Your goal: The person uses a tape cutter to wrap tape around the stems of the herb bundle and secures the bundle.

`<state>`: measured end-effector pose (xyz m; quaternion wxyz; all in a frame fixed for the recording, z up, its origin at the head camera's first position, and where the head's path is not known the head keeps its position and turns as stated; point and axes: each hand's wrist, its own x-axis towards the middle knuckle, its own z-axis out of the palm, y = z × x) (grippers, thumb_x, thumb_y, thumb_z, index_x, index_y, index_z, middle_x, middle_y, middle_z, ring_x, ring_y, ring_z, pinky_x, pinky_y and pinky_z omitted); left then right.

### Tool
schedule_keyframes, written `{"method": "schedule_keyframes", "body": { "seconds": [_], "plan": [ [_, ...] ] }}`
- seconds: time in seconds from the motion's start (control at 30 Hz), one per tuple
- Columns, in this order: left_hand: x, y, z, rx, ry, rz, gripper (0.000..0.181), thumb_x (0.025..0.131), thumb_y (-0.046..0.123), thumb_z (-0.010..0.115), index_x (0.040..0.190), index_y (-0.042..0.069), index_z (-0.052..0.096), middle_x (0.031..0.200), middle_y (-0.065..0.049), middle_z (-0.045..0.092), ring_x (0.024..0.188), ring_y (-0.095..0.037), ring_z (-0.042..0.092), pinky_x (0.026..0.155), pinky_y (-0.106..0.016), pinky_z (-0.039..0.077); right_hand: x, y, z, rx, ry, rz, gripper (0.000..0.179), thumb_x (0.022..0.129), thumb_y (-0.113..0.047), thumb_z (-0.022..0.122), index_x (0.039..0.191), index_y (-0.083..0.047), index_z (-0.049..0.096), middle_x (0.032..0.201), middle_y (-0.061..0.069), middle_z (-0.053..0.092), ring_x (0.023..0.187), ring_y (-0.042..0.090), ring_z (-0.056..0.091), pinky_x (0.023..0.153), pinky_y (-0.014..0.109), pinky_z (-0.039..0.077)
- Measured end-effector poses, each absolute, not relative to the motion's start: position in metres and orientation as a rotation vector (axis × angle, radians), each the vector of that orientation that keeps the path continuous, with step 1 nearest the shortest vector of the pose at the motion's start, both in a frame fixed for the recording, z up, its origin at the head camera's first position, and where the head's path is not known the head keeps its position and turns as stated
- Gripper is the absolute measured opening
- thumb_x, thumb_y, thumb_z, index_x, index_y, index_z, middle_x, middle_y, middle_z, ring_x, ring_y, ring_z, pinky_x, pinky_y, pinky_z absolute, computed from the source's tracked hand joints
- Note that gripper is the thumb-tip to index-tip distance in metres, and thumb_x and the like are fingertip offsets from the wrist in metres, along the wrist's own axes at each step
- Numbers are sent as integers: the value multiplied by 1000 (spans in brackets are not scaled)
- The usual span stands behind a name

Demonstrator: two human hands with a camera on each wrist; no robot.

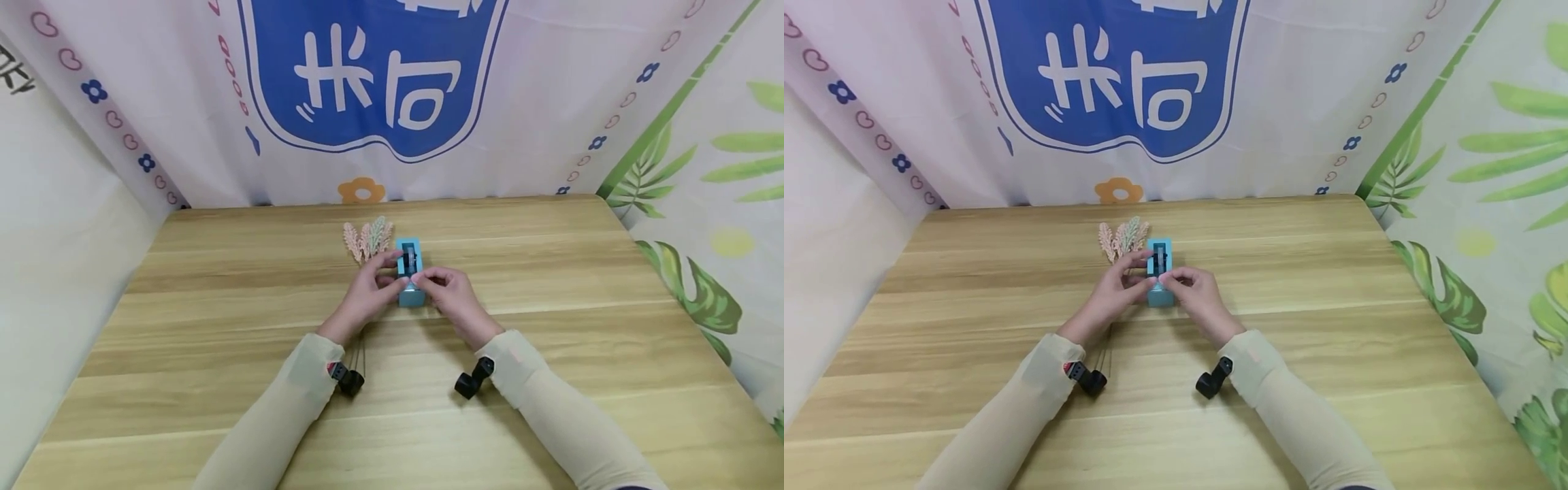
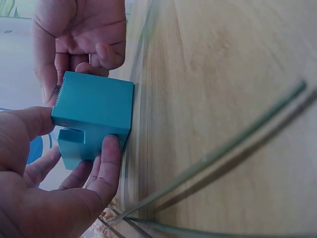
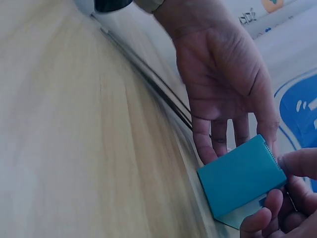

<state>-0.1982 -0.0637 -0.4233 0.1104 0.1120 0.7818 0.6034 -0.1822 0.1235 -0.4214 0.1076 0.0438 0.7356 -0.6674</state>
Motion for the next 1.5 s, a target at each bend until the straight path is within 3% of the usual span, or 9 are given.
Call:
{"method": "schedule_keyframes", "body": {
  "seconds": [0.17, 0.47, 1.13, 1.5],
  "plan": [
    [-198, -65, -421, 354, 2313, 1773, 55, 103, 15, 67, 154, 13, 48, 150, -21, 51, 125, -42, 63, 95, -41, 61, -182, 123, -415, 133, 2145, -1983, 23, 102, -21, 69, 113, -2, 74, 90, -9, 64, 73, 11, 50, 60, 20, 44],
    [-197, -63, -423, 356, 2288, 1796, 57, 102, 12, 68, 155, 12, 47, 150, -21, 50, 120, -41, 65, 91, -38, 62, -182, 121, -411, 149, 2091, -2039, 7, 102, -19, 70, 98, -13, 72, 83, -11, 69, 67, 7, 49, 58, 19, 41],
    [-196, -61, -424, 298, 2311, 1800, 55, 102, 13, 67, 154, 15, 49, 146, -20, 53, 118, -37, 67, 87, -35, 63, -176, 119, -417, 97, 2135, -2072, 13, 102, -18, 69, 102, -6, 73, 86, -9, 71, 77, 10, 57, 63, 20, 45],
    [-197, -61, -426, 301, 2328, 1779, 53, 103, 15, 67, 153, 17, 50, 146, -18, 54, 118, -36, 67, 87, -36, 63, -168, 120, -419, 84, 2147, -2058, 13, 102, -18, 68, 103, -6, 72, 85, -9, 71, 76, 12, 53, 65, 21, 44]
  ]
}}
